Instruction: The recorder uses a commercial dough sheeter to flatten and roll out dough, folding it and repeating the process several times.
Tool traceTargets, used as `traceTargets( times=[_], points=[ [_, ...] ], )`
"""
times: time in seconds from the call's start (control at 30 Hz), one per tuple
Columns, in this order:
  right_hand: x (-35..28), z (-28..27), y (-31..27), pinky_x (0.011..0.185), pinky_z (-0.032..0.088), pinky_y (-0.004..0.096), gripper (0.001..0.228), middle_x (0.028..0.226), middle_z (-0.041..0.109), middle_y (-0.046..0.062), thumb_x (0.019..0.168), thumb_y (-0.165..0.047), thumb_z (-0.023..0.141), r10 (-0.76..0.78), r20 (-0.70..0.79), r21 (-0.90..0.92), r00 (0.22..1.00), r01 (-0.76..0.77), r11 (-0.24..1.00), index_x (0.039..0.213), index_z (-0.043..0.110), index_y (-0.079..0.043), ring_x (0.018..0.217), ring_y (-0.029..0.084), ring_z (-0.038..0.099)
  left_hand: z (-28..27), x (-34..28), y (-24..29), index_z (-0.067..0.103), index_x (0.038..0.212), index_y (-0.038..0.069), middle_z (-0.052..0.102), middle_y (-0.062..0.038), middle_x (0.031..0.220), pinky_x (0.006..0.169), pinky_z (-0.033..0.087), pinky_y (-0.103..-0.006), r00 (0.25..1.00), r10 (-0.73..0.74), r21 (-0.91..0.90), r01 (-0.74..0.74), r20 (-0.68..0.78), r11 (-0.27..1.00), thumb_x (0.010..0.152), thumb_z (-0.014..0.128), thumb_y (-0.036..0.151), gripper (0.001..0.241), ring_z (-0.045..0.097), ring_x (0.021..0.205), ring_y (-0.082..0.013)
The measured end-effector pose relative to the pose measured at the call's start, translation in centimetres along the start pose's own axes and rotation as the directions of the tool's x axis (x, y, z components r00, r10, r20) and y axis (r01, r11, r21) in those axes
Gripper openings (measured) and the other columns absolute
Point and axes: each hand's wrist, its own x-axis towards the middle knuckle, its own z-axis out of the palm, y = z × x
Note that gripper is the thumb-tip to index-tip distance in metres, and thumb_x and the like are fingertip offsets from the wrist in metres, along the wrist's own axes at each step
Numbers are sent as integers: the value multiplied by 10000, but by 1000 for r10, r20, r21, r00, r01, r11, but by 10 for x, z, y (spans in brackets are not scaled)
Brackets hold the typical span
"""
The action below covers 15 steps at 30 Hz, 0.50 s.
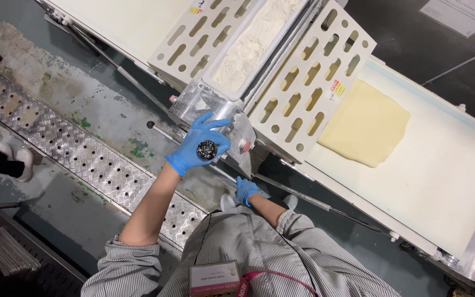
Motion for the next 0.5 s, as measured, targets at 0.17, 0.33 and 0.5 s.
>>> traceTargets(
  times=[0.17,0.33,0.5],
  points=[
    [-2,-3,-1,941,556,579,746,1337,603,301,979,-323,575,4,6,-29,1000,-4,1000,1567,285,33,1162,459,669,0,1,3,747,777,269,789,90,908,1225,251,-538,1000,-7,-23,7,1,1000,931,734,247,155,619,1296,-174],
    [8,1,8,974,555,550,661,1288,662,307,1012,-318,451,-29,4,64,1000,28,998,1519,357,95,1180,430,671,11,-2,0,753,764,269,777,119,867,1225,258,-527,999,13,90,-10,-35,996,956,716,294,197,632,1274,-168],
    [-67,-66,-8,906,581,543,534,1088,748,259,964,-413,487,-41,-77,113,996,50,992,1168,729,18,1071,433,714,12,-2,-1,730,797,251,760,129,915,1233,252,-507,998,58,169,-53,-29,984,945,726,354,180,599,1301,-145]
  ],
)
